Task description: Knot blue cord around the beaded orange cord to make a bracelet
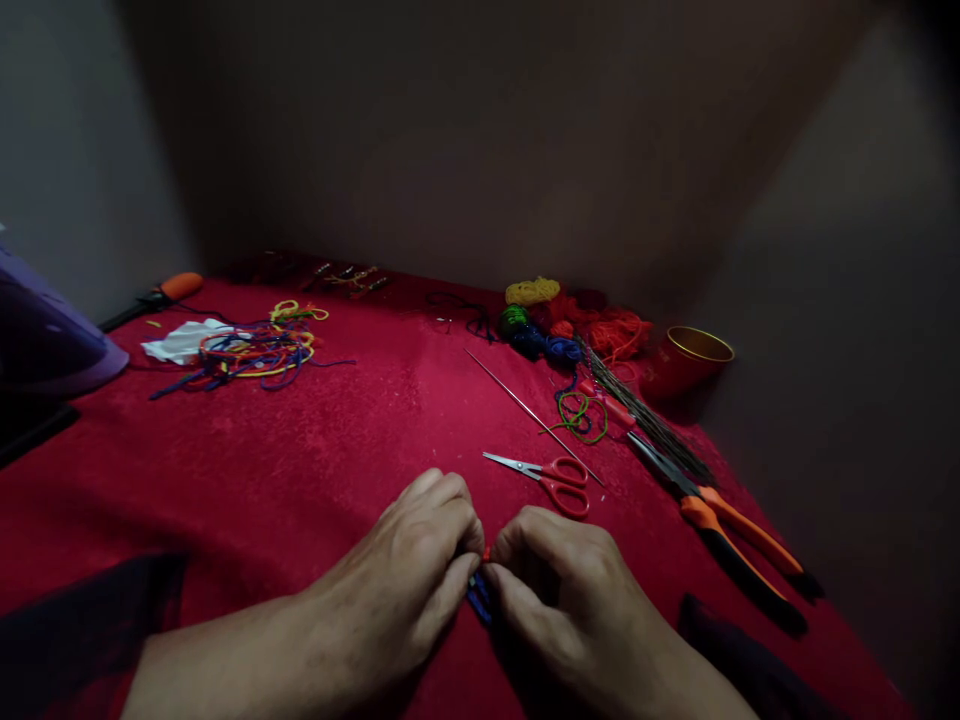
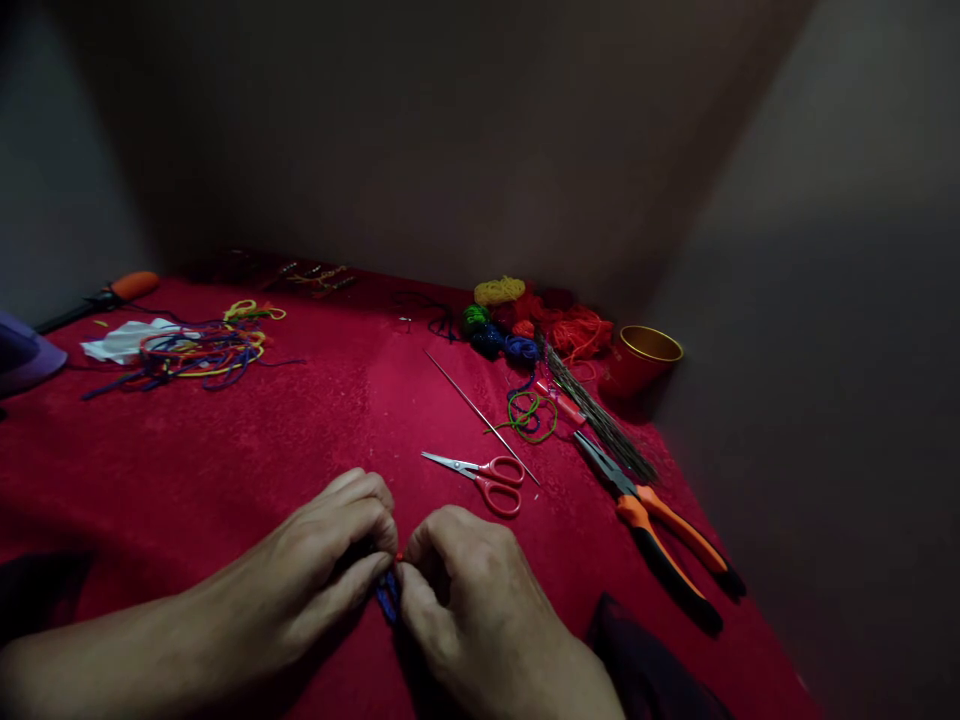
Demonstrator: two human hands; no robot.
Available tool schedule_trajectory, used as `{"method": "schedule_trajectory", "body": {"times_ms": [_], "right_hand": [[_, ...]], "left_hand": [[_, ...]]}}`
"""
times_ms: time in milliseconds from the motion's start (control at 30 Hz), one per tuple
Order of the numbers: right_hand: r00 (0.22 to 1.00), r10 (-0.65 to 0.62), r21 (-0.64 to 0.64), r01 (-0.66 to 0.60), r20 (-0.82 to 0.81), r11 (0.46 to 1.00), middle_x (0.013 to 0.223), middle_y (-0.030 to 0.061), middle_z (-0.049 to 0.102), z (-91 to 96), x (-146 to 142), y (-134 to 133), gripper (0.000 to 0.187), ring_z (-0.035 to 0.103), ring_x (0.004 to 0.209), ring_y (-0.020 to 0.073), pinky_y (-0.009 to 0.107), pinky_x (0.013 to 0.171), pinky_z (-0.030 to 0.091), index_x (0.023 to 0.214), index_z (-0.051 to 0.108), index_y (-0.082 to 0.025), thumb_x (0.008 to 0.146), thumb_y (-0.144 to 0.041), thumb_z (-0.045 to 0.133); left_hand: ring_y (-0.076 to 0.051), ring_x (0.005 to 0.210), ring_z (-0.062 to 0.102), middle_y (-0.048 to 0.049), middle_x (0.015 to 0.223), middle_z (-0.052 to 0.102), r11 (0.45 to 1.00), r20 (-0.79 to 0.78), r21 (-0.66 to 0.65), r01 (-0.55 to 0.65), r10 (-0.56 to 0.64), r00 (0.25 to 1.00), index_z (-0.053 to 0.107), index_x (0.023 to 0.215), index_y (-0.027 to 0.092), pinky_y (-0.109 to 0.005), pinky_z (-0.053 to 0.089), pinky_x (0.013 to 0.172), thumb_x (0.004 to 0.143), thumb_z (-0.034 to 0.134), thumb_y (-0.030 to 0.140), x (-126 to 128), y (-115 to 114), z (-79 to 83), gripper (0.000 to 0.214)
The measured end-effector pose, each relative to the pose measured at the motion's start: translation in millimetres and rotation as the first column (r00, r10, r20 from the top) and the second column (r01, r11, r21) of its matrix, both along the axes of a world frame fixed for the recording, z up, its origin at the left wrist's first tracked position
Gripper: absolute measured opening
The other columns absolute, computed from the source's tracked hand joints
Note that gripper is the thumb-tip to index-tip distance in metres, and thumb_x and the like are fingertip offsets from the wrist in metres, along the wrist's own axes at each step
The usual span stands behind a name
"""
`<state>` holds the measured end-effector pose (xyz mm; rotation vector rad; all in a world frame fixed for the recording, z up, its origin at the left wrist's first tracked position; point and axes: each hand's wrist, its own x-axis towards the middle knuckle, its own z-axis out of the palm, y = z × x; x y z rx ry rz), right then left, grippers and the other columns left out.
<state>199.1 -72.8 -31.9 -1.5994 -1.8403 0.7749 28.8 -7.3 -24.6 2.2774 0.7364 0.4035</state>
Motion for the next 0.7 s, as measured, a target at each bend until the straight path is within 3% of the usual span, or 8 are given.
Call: {"method": "schedule_trajectory", "body": {"times_ms": [400, 700], "right_hand": [[0.995, 0.095, 0.179, -0.092, -0.013, 0.98, 0.069, -0.0007, 0.056, -6.2, 0.4, 3.7, 0.016, 0.05, 0.06, 0.0113, 0.023, 0.057, 0.036, 0.078, 0.054, -0.018, 0.08, -0.004, 0.047], [1.0, 0.009, 0.072, -0.008, -0.009, 0.997, 0.066, -0.0039, 0.054, 0.3, -0.1, -2.4, 0.017, 0.047, 0.057, 0.0101, 0.022, 0.054, 0.034, 0.073, 0.051, -0.02, 0.079, -0.004, 0.052]], "left_hand": [[-0.016, 0.078, 0.048, -0.0012, 0.08, 0.053, 0.999, 0.047, -0.04, -0.033, 0.035, 0.998, 0.051, 0.073, 0.017, -0.03, 0.038, 0.071, 0.084, 0.049, 0.004, 0.7, 2.4, 0.5, 0.017], [-0.016, 0.076, 0.045, -0.0014, 0.079, 0.051, 0.999, 0.033, -0.03, -0.033, 0.034, 0.999, 0.047, 0.072, 0.017, -0.031, 0.037, 0.072, 0.084, 0.047, 0.004, 0.9, -0.2, 0.5, 0.018]]}}
